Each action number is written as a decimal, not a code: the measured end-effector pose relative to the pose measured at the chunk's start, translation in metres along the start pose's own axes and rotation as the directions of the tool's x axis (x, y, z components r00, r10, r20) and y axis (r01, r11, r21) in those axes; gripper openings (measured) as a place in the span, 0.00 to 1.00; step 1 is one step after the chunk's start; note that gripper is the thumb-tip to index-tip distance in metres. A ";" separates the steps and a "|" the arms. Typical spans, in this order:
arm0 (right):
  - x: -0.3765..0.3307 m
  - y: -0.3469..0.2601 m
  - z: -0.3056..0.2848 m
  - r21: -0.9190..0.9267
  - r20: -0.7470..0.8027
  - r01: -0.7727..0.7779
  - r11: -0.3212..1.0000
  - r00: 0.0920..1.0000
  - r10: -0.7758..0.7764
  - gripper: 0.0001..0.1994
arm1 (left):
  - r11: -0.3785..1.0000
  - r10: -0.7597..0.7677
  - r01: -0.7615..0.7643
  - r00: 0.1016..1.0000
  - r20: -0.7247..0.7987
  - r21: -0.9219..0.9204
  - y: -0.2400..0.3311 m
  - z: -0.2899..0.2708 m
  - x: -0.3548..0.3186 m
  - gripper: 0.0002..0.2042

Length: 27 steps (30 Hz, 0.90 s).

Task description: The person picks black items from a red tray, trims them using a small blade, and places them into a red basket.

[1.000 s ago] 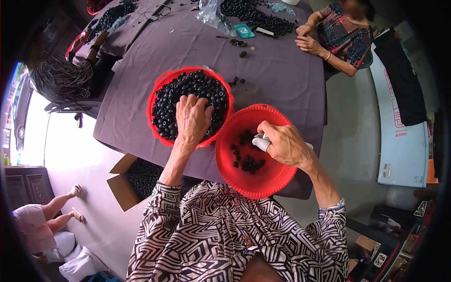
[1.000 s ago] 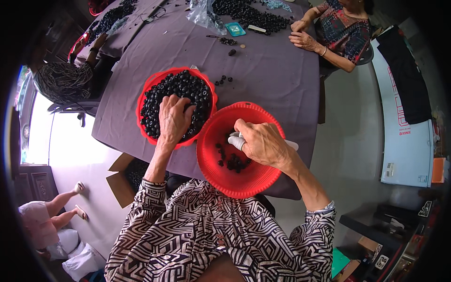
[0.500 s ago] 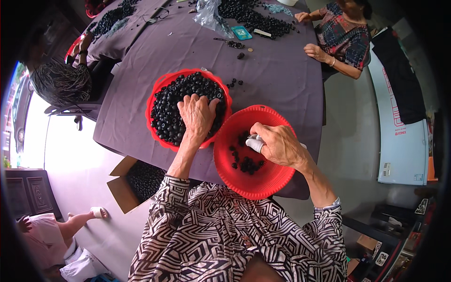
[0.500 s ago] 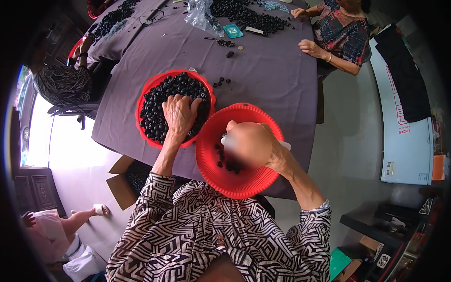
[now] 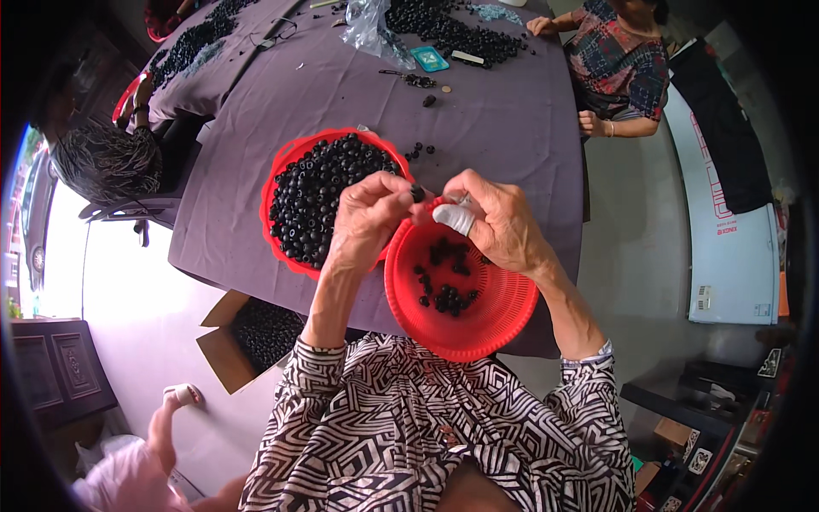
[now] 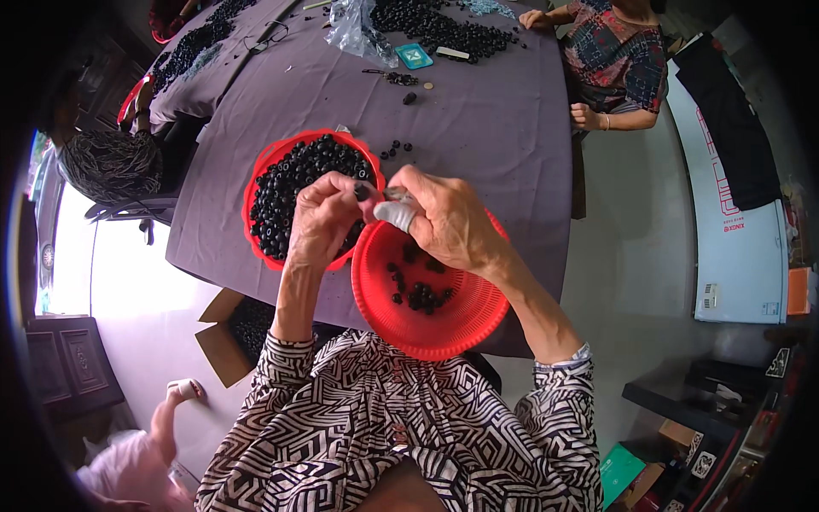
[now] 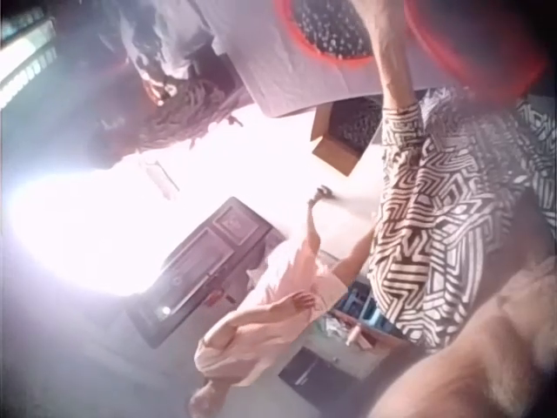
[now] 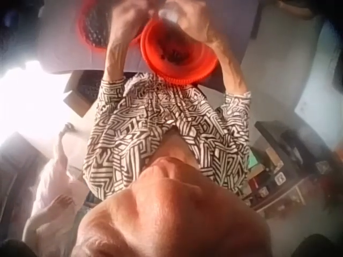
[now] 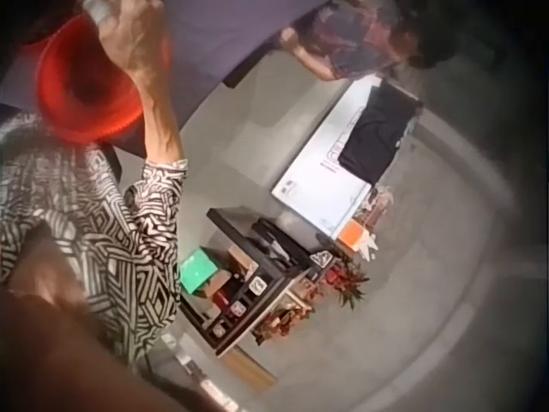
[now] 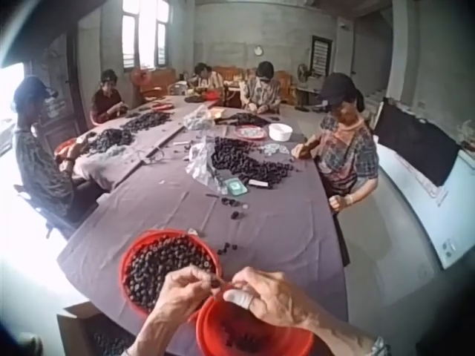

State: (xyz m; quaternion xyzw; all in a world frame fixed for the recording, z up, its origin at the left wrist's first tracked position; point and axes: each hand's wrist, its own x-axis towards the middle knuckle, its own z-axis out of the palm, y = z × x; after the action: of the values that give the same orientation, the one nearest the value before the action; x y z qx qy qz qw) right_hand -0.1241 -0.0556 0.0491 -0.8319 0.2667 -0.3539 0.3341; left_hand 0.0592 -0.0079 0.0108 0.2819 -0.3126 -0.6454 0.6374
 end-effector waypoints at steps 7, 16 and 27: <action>0.008 -0.005 -0.009 -0.041 0.049 0.012 0.999 0.999 -0.010 0.09 | 0.997 0.031 -0.026 0.997 0.069 -0.067 -0.006 0.020 -0.003 0.05; 0.008 -0.014 -0.005 -0.032 -0.088 0.065 0.997 0.994 -0.068 0.09 | 0.945 -0.016 0.009 1.000 -0.019 -0.327 -0.021 0.029 -0.003 0.08; 0.005 0.000 -0.002 -0.153 -0.064 0.196 0.969 0.976 -0.208 0.12 | 0.953 -0.158 0.135 0.986 -0.062 -0.272 -0.014 0.026 -0.001 0.05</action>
State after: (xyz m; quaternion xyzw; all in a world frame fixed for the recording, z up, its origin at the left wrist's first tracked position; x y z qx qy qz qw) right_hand -0.1230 -0.0598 0.0523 -0.8620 0.2189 -0.3986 0.2240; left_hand 0.0298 -0.0054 0.0167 0.2425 -0.1743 -0.7148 0.6323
